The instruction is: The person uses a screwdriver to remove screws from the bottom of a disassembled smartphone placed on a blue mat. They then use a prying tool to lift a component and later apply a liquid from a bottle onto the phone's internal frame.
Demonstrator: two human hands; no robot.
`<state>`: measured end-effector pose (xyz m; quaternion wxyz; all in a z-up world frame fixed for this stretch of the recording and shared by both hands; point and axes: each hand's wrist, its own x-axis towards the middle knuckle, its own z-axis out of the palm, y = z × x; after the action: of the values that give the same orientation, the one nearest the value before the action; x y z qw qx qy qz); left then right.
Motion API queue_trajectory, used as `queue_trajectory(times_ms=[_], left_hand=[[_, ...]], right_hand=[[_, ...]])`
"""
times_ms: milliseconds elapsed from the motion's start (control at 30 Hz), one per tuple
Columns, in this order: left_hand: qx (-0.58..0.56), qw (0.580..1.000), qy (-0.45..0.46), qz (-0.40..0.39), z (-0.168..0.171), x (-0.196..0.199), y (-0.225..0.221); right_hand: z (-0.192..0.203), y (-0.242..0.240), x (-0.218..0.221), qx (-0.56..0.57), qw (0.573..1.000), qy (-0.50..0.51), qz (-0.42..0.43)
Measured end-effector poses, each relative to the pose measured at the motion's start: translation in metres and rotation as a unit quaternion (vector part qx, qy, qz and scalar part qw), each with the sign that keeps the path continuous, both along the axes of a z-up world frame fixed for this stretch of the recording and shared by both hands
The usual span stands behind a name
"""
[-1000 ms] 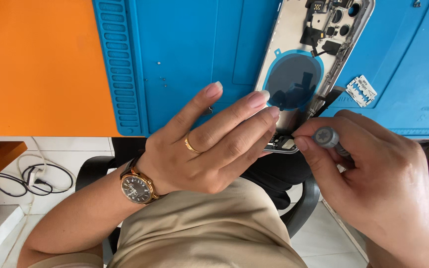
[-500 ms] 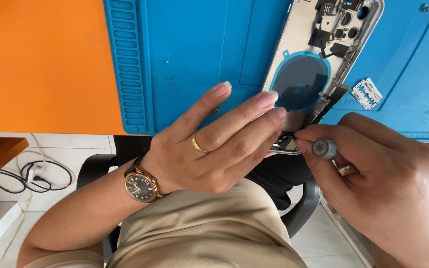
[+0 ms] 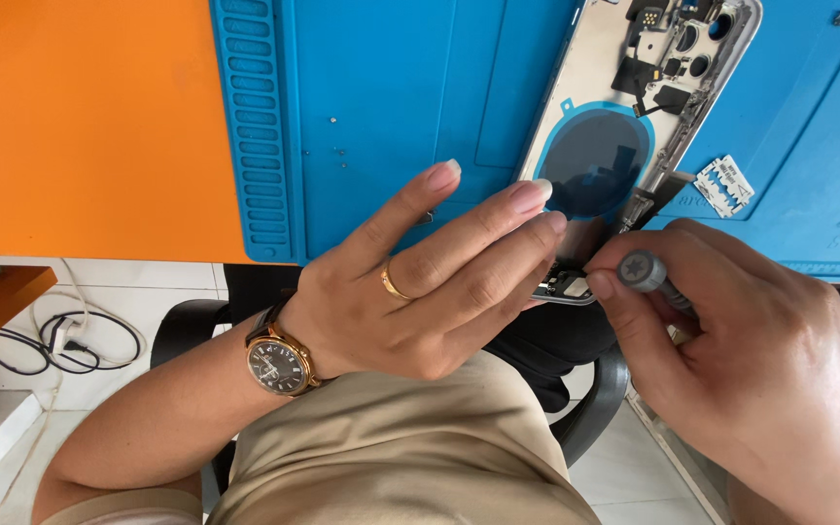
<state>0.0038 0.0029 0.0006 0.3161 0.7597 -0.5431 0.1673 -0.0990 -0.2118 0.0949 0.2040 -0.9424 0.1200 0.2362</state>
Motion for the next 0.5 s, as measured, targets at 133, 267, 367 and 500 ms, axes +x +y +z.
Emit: queue_trajectory(times_ms=[133,267,367,500], left_hand=[[0.006,1.000,0.000,-0.001,0.0007,0.0007,0.0006],[0.007,1.000,0.002,-0.005,0.0002,0.0004,0.0008],[0.004,1.000,0.003,-0.004,-0.0007,-0.0002,-0.0005],[0.006,1.000,0.009,-0.002,0.0013,0.0007,0.0002]], right_hand=[[-0.0024,-0.0019,-0.0030,-0.011,1.000,0.005,-0.014],[-0.0022,-0.0019,-0.0029,-0.020,1.000,0.010,-0.020],[-0.0036,-0.0026,-0.0042,-0.004,1.000,0.009,-0.015],[-0.0052,-0.0025,-0.0057,-0.006,1.000,0.005,-0.011]])
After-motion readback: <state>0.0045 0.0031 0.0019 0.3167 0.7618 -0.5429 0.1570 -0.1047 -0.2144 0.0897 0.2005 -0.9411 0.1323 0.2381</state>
